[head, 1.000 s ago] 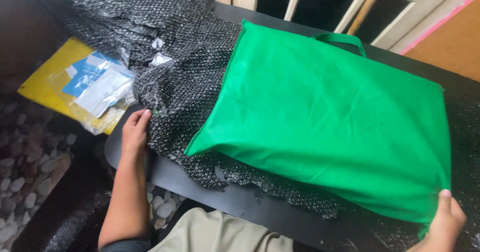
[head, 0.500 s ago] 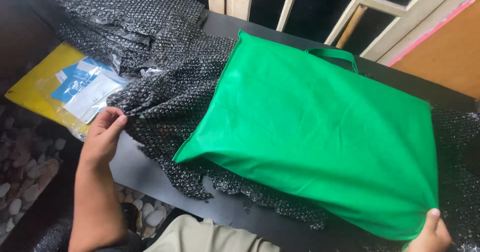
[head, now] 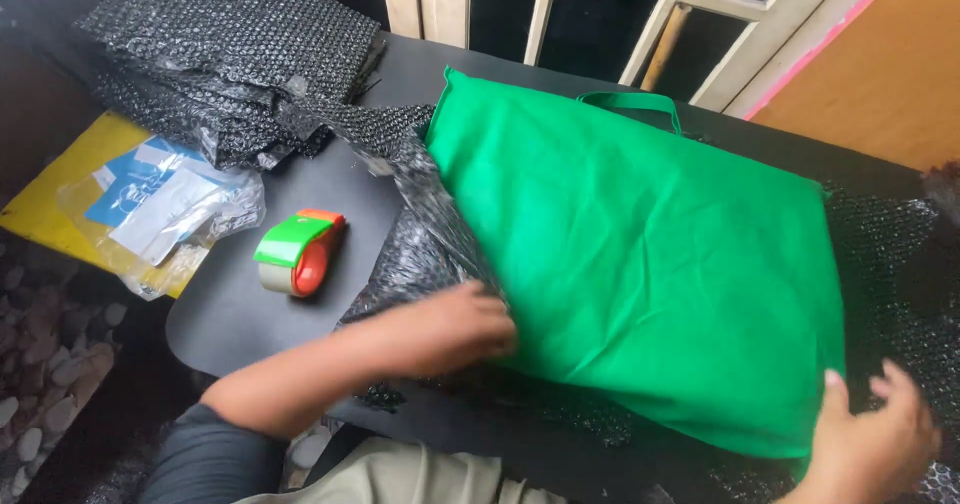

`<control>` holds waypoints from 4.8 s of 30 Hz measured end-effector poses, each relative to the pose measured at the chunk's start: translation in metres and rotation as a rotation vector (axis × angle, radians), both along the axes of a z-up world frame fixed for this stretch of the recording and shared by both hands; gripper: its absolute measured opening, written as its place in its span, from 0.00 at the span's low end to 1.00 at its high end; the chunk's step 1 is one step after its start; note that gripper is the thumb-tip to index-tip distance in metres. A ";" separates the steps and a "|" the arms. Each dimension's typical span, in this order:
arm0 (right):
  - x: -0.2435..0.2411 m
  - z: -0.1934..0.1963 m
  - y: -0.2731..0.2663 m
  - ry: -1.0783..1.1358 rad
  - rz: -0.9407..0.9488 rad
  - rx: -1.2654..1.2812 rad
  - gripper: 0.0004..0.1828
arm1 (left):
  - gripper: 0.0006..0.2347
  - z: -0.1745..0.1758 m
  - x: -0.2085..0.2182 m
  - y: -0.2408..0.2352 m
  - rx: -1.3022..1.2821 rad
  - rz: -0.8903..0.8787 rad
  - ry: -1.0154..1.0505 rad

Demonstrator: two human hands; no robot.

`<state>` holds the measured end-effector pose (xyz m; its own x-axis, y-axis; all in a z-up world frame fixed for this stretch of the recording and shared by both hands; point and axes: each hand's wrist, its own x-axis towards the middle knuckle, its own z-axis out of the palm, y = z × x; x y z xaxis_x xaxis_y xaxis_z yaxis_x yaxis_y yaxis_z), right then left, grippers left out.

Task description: The person wraps a green tote bag with black bubble wrap on a table. They fold the bubble wrap around the bag, then use a tape dispenser to apply clear tape to secure the wrapping.

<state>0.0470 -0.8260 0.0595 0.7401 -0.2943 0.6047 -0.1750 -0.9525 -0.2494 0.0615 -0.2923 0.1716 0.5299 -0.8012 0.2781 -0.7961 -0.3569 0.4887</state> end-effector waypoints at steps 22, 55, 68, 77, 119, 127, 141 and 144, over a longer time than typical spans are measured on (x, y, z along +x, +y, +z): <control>0.053 0.078 0.310 0.430 1.338 -0.196 0.41 | 0.33 -0.030 -0.046 0.116 0.164 0.662 0.209; 0.049 0.056 0.311 0.277 1.365 -0.212 0.38 | 0.33 -0.067 0.510 0.018 -0.249 1.190 0.359; 0.060 0.048 0.306 0.283 1.402 -0.043 0.18 | 0.25 -0.058 0.476 0.091 -0.121 1.303 0.465; 0.065 0.037 0.305 0.448 1.438 0.023 0.18 | 0.10 -0.122 0.490 0.130 -0.564 1.131 0.839; -0.017 -0.058 -0.273 0.485 -0.712 0.571 0.49 | 0.47 -0.067 0.157 -0.014 0.617 0.583 -0.209; 0.059 0.113 -0.151 -0.294 -0.268 1.222 0.40 | 0.47 -0.068 0.162 -0.012 0.611 0.570 -0.212; 0.011 0.089 0.248 0.522 1.032 -0.231 0.17 | 0.36 -0.043 0.148 -0.034 0.038 0.318 0.120; -0.008 0.095 0.271 0.477 1.109 -0.287 0.09 | 0.40 -0.049 0.157 -0.052 -0.221 0.306 0.257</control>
